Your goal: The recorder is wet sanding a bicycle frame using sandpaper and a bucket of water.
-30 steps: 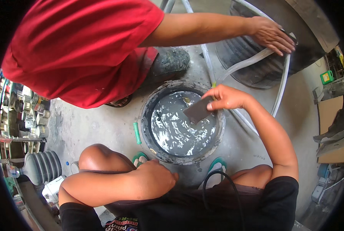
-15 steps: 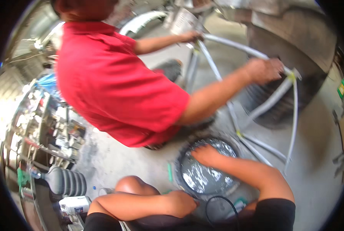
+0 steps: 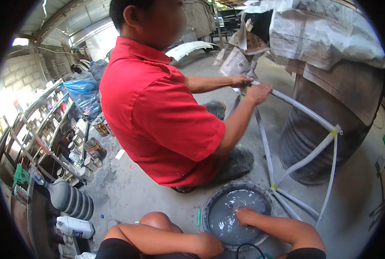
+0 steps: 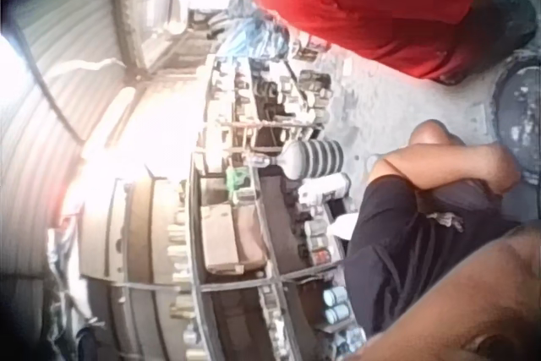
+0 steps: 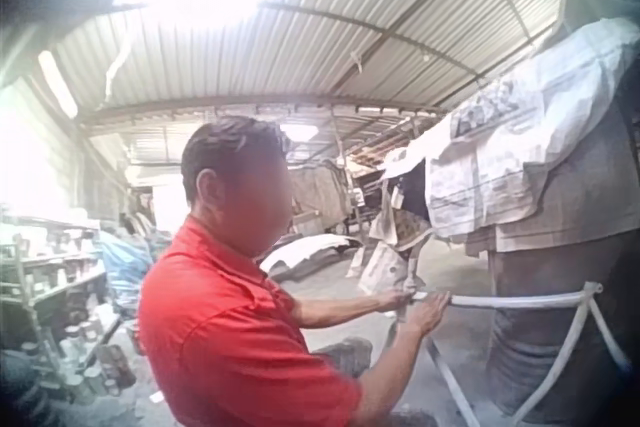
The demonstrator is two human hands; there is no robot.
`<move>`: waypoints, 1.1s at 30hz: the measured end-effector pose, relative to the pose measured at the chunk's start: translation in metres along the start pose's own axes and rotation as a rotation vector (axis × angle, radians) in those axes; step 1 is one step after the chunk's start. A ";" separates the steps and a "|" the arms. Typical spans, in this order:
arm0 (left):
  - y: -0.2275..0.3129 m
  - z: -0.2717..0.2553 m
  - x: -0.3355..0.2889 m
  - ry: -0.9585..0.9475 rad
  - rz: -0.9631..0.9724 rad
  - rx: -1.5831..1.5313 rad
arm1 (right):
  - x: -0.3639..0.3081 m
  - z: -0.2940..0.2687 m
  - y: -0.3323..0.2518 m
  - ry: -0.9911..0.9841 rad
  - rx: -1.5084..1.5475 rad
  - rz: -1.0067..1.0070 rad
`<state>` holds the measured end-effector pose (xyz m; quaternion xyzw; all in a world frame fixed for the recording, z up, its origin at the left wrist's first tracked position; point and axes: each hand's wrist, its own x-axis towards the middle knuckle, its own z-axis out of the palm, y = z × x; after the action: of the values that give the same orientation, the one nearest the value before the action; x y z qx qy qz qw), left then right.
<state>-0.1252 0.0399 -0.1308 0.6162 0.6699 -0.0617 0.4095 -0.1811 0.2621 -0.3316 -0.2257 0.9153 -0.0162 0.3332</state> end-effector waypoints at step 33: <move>0.029 -0.036 -0.027 -0.066 0.008 0.008 | -0.110 -0.101 0.000 0.711 0.414 -0.193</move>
<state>-0.1189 0.0465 -0.0776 0.6180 0.6534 -0.0832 0.4292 -0.1687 0.2971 -0.1870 -0.2188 0.9254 -0.3078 0.0322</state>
